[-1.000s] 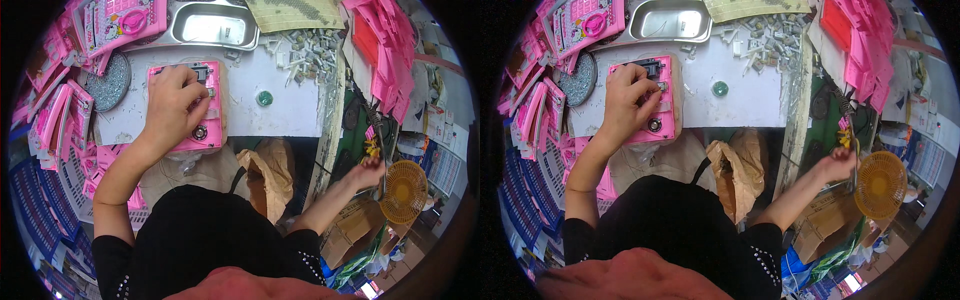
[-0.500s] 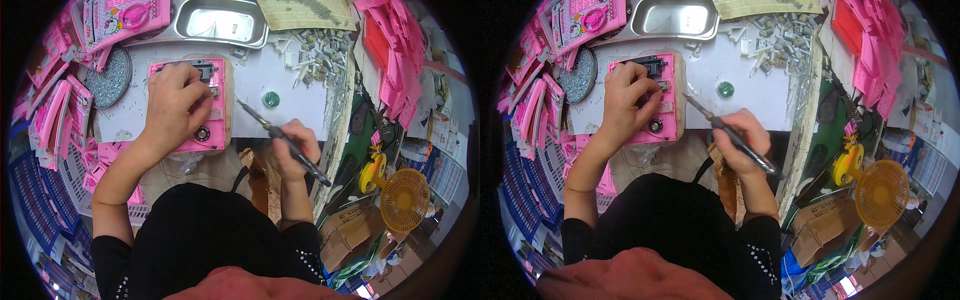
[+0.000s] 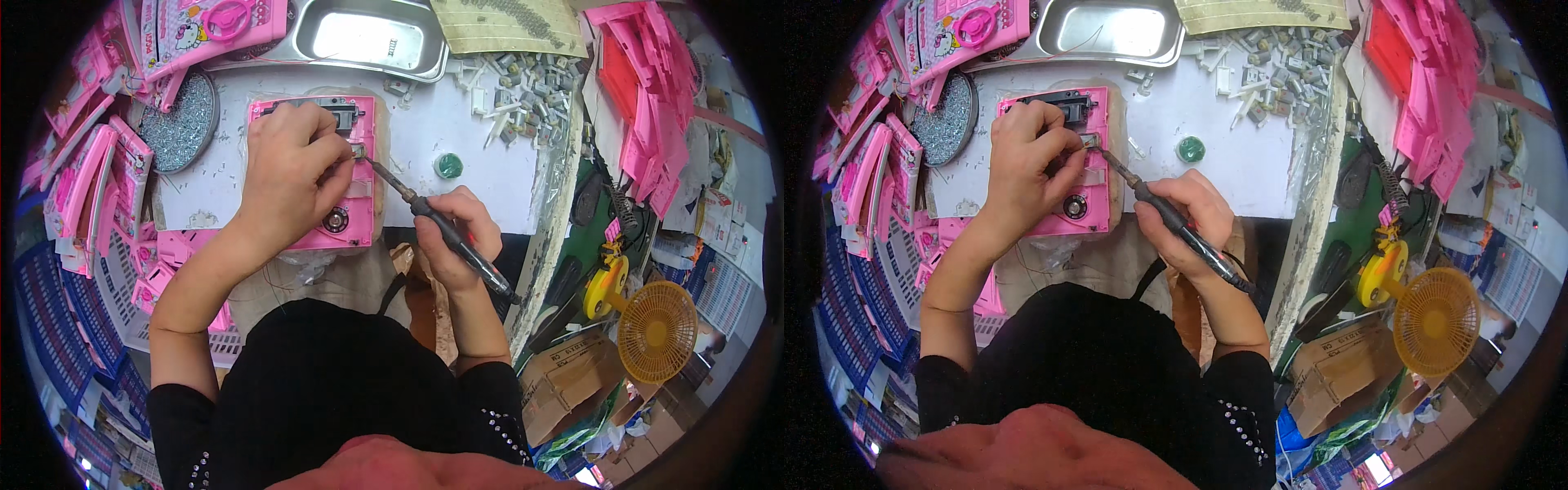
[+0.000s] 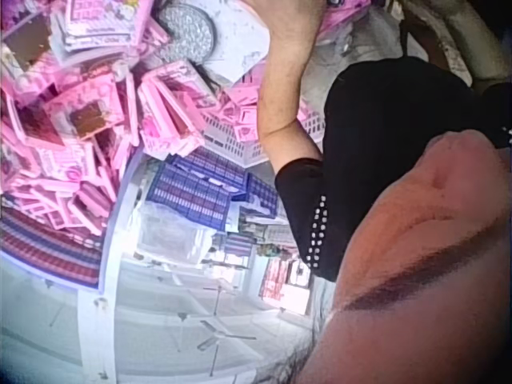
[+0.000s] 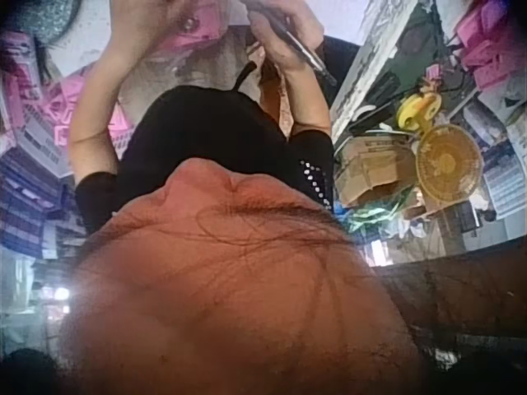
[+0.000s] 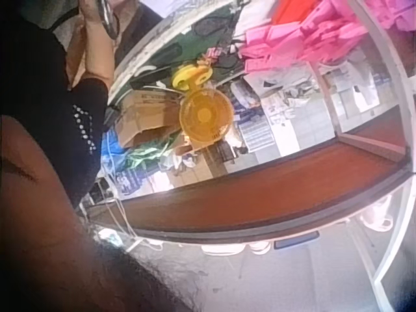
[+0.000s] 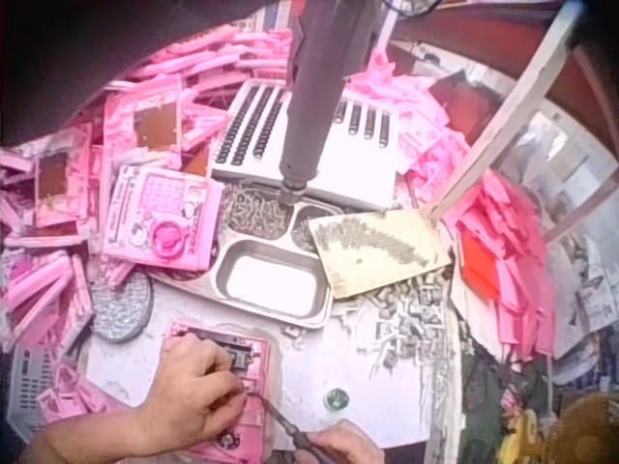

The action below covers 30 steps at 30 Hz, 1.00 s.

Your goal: Assembling a pink toy cash register by installing internal components, soldering wires, and screwing the casing shut.

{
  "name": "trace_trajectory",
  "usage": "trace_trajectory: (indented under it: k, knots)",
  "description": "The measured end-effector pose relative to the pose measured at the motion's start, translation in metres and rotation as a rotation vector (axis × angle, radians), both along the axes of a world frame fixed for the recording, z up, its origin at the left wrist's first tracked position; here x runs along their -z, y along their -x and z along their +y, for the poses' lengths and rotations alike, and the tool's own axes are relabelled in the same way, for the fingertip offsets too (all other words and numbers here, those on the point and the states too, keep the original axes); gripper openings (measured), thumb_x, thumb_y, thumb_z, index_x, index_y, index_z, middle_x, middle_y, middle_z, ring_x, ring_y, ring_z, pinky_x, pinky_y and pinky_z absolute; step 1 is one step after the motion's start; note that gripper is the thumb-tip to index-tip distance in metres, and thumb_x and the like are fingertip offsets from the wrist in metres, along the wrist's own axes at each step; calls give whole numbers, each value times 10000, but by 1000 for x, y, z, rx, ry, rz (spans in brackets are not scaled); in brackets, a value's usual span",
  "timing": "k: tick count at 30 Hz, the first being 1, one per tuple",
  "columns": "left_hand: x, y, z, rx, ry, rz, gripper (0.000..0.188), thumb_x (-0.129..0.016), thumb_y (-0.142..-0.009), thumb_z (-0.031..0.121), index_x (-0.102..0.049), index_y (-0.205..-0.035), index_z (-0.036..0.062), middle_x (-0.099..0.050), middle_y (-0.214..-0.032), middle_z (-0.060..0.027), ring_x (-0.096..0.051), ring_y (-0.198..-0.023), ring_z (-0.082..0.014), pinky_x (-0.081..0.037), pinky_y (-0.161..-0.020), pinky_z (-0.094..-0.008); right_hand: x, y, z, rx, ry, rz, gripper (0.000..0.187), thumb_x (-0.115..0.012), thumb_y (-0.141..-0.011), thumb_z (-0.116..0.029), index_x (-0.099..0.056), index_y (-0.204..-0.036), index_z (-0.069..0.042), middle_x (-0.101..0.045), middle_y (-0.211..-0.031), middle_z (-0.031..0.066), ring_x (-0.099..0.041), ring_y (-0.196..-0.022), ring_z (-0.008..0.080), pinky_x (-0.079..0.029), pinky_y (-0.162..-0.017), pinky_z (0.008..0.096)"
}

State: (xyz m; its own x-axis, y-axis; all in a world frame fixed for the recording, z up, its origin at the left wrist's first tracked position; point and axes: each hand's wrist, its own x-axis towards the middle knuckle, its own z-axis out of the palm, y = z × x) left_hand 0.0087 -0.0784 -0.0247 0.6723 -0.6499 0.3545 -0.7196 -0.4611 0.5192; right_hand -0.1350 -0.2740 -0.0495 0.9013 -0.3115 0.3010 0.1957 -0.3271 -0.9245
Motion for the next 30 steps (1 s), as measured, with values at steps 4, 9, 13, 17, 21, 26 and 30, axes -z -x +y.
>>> trace_trajectory:
  k: [4,9,13,17,21,26,30]
  knots:
    - [0,0,-1,6,-7,-5,167,-789,-717,98,-661,-824,98,-547,-914,-52,-543,-884,-262,-377,-792,-401,2,1,0,-27,26,7,268,-817,-799,-42,-670,-1021,-12,-584,-740,57,-518,-626,153,-389,-567,278]
    - [-1,1,-1,-8,-12,-26,104,-757,-749,109,-663,-792,97,-564,-912,-35,-545,-860,-244,-390,-803,-410,-5,-2,-2,-85,118,-37,265,-785,-828,-7,-650,-1053,28,-621,-778,78,-525,-663,140,-393,-601,261]
    - [-2,1,-1,-6,-23,-30,99,-754,-754,116,-664,-793,98,-567,-916,-35,-545,-863,-244,-389,-800,-410,-12,-4,-1,-71,153,-30,269,-809,-802,-19,-662,-1025,12,-626,-756,76,-538,-632,158,-400,-569,273]
    - [-2,0,-1,1,-28,-42,97,-752,-759,125,-665,-794,97,-573,-924,-37,-546,-866,-246,-388,-801,-410,-12,-3,-5,-29,142,-46,288,-850,-759,-41,-684,-994,-17,-633,-737,76,-554,-597,181,-417,-534,295]
    - [-2,0,-1,0,-42,-47,100,-752,-761,129,-666,-799,97,-577,-928,-41,-547,-868,-249,-389,-802,-413,-13,-1,-7,-18,147,-49,289,-851,-759,-35,-689,-998,-13,-620,-727,71,-548,-595,173,-409,-534,289]
    - [-3,0,-1,11,-45,-55,102,-751,-764,122,-663,-804,90,-576,-930,-49,-546,-869,-253,-396,-794,-408,-16,2,-13,-54,161,-23,270,-815,-808,-27,-668,-1028,23,-635,-768,83,-546,-645,154,-399,-574,267]
    - [-4,0,-1,19,-47,-49,104,-751,-763,113,-661,-807,84,-574,-932,-56,-545,-873,-257,-404,-790,-405,-17,3,-16,-68,180,-25,255,-791,-837,-21,-657,-1046,37,-648,-794,91,-547,-675,145,-396,-594,257]
